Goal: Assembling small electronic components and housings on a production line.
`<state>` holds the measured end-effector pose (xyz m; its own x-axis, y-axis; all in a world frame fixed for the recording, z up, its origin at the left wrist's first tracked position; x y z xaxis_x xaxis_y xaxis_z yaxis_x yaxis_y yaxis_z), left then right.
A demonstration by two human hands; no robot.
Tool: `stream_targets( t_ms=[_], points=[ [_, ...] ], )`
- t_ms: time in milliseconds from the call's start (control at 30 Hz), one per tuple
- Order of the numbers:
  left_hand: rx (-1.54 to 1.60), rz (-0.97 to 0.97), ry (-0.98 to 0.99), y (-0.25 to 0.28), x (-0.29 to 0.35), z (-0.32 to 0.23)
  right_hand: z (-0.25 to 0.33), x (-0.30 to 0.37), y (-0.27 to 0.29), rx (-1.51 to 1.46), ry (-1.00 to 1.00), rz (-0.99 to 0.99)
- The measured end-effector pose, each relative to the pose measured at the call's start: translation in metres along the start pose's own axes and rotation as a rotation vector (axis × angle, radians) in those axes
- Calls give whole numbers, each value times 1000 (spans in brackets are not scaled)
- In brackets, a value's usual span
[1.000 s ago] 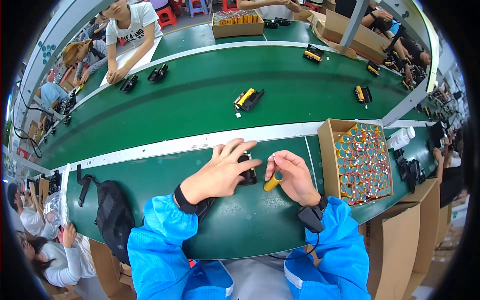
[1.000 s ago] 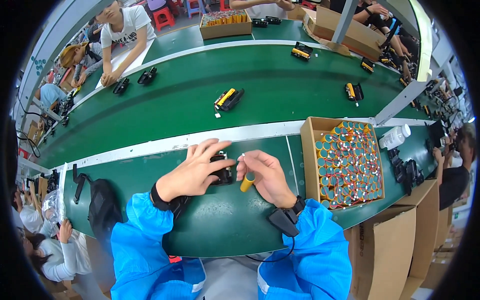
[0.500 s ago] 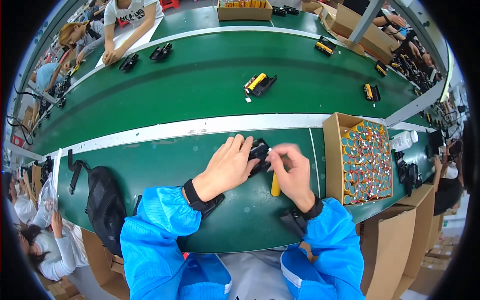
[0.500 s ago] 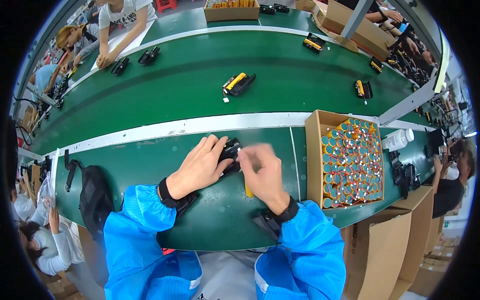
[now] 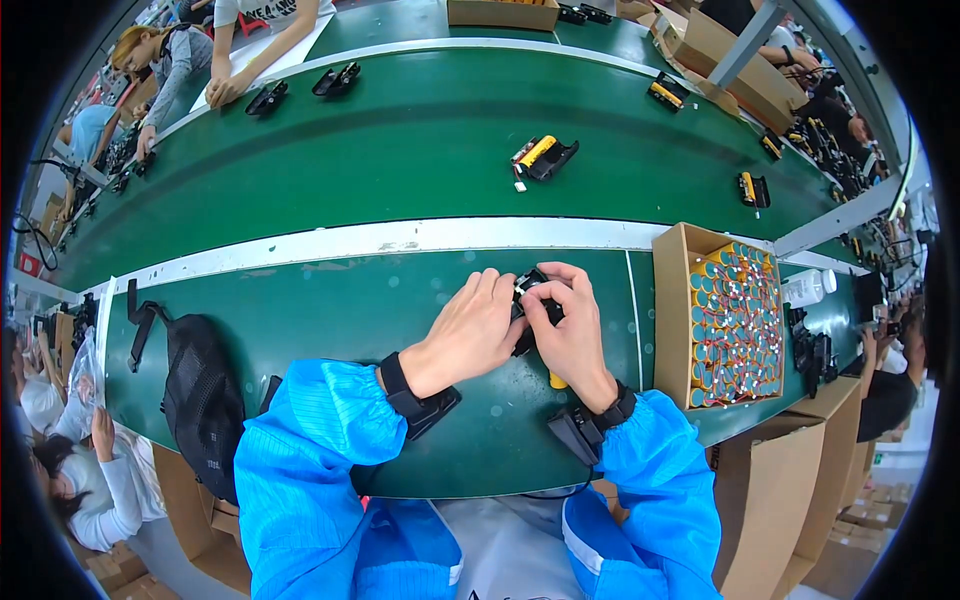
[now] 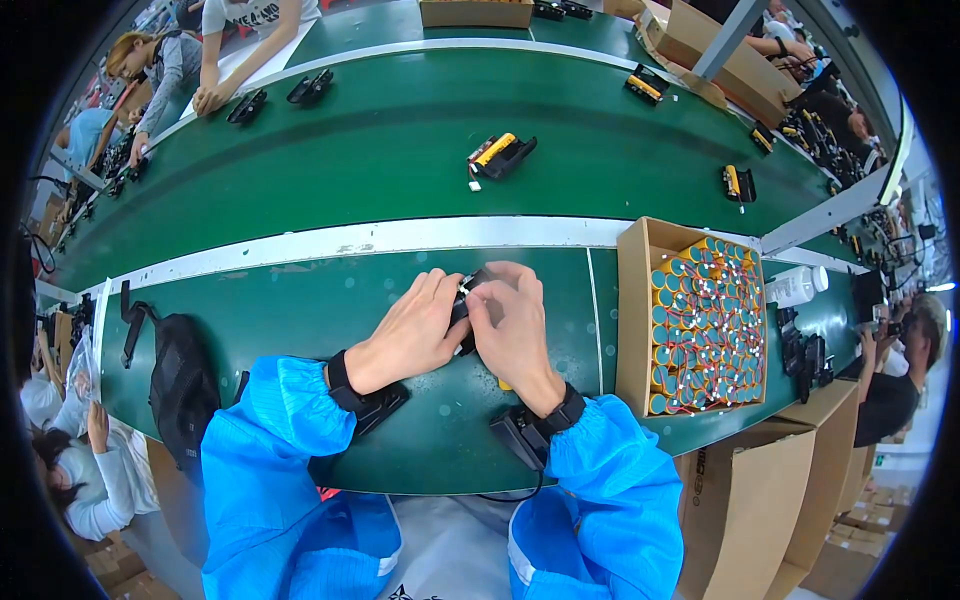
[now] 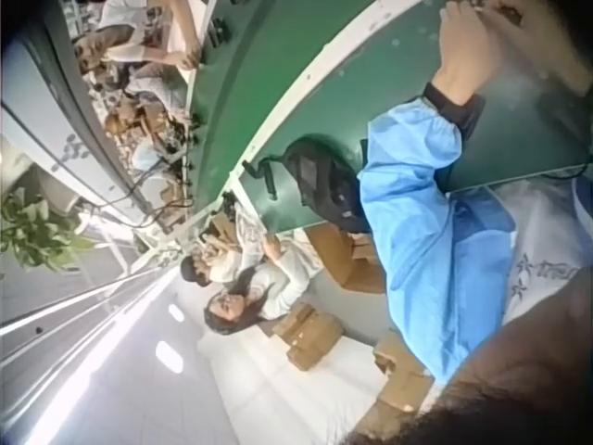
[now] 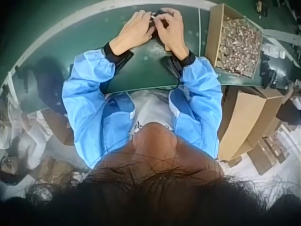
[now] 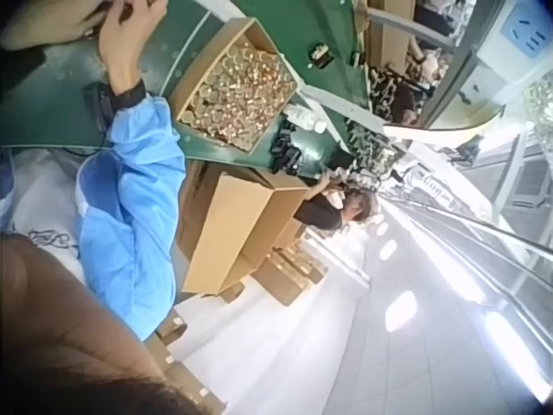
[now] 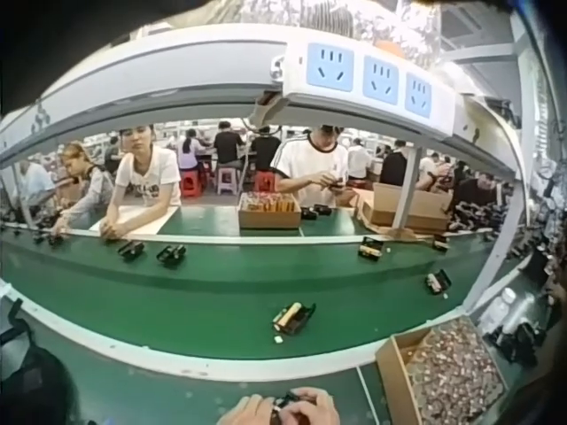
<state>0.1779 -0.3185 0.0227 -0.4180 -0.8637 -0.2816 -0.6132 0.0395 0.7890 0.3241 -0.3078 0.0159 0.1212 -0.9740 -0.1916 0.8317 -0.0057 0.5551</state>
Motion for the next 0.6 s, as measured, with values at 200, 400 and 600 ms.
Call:
stream_targets(
  t_ms=[200, 400, 600],
  points=[
    [-22, -11, -39, 0, 0, 0, 13, -1, 2, 147, 223, -89],
    [37, 66, 20, -1, 1, 0, 5, 1, -1, -44, 100, -5],
    [-14, -25, -60, -1, 2, 0, 5, 1, -3, -86, 53, 15]
  ],
)
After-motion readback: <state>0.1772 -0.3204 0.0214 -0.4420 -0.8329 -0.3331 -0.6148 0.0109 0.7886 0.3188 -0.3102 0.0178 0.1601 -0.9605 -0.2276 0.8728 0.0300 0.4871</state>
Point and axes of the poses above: each hand's wrist, its own x-axis away from the middle knuckle, its own y-axis out of the back of the hand, z = x × y, the point moved 3 cm from there along -x, towards the middle knuckle, and after that the axes turned 4 degrees about -y, right-handed, at the moved point
